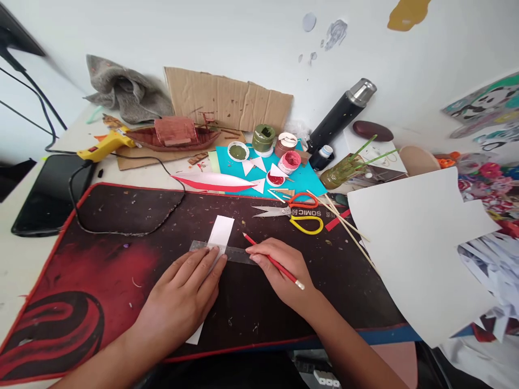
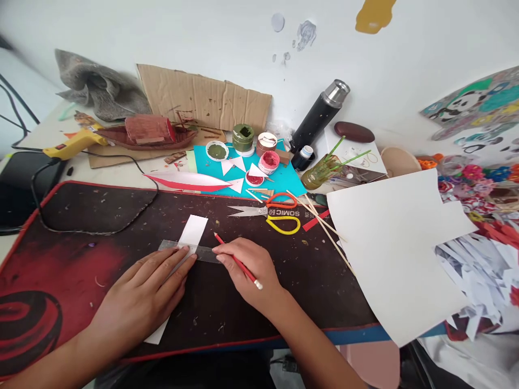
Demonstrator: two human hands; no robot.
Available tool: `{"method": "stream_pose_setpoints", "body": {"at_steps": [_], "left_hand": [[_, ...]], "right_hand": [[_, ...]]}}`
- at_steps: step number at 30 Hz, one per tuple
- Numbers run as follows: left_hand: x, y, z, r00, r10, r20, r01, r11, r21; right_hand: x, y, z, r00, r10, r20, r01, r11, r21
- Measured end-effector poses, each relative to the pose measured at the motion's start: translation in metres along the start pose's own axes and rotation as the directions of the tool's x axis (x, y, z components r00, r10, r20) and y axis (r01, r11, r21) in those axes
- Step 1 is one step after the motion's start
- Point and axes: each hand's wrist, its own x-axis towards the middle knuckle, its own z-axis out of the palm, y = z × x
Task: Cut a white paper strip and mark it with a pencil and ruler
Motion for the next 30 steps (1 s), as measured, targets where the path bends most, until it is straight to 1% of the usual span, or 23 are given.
{"method": "stream_pose_setpoints", "body": {"at_steps": [2, 4, 6, 9, 13, 16, 18, 21, 23, 25, 26, 28, 30], "left_hand": [[0.000, 0.000, -0.001, 1.000, 0.005, 0.001, -0.005, 1.000, 0.012], [0.000, 0.001, -0.001, 1.000, 0.008, -0.001, -0.008, 1.000, 0.027], [-0.001, 0.001, -0.001, 1.000, 0.007, -0.003, -0.007, 1.000, 0.031], [-0.003, 0.001, -0.001, 1.000, 0.017, -0.011, -0.017, 1.000, 0.014], [-0.001, 0.001, -0.002, 0.998, 0.049, -0.032, -0.049, 0.999, -0.013], [0.001, 0.002, -0.003, 0.997, 0.033, -0.066, -0.036, 0.999, -0.036], [0.002, 0.000, -0.006, 0.996, -0.005, -0.092, -0.002, 0.997, -0.076], [0.002, -0.009, -0.012, 0.987, -0.115, -0.109, 0.091, 0.974, -0.208], [-0.002, -0.020, -0.018, 0.978, -0.193, -0.076, 0.161, 0.937, -0.311], [-0.008, -0.034, -0.023, 0.979, -0.205, 0.012, 0.195, 0.908, -0.372], [-0.011, -0.041, -0.025, 0.980, -0.190, 0.063, 0.199, 0.903, -0.380], [-0.019, -0.054, -0.029, 0.980, -0.121, 0.158, 0.172, 0.913, -0.370], [-0.026, -0.061, -0.030, 0.975, -0.058, 0.215, 0.135, 0.921, -0.365]], "right_hand": [[-0.004, 0.002, -0.001, 0.994, -0.104, 0.023, 0.106, 0.989, -0.102], [-0.007, 0.004, -0.002, 0.983, -0.178, 0.052, 0.185, 0.959, -0.216], [-0.011, 0.006, -0.002, 0.973, -0.210, 0.091, 0.228, 0.922, -0.314], [-0.016, 0.007, 0.000, 0.966, -0.219, 0.138, 0.257, 0.881, -0.398], [-0.023, 0.007, 0.003, 0.960, -0.244, 0.141, 0.281, 0.855, -0.437], [-0.027, 0.006, 0.005, 0.960, -0.245, 0.137, 0.281, 0.859, -0.429], [-0.029, 0.005, 0.005, 0.961, -0.244, 0.132, 0.277, 0.863, -0.422], [-0.032, 0.006, 0.004, 0.959, -0.249, 0.134, 0.282, 0.864, -0.417], [-0.034, 0.007, 0.004, 0.957, -0.252, 0.145, 0.290, 0.863, -0.413], [-0.036, 0.008, 0.004, 0.955, -0.254, 0.155, 0.296, 0.862, -0.412], [-0.036, 0.009, 0.004, 0.955, -0.249, 0.158, 0.293, 0.862, -0.413], [-0.036, 0.010, 0.004, 0.959, -0.239, 0.153, 0.282, 0.866, -0.413], [-0.035, 0.010, 0.004, 0.963, -0.228, 0.142, 0.267, 0.873, -0.409]]}}
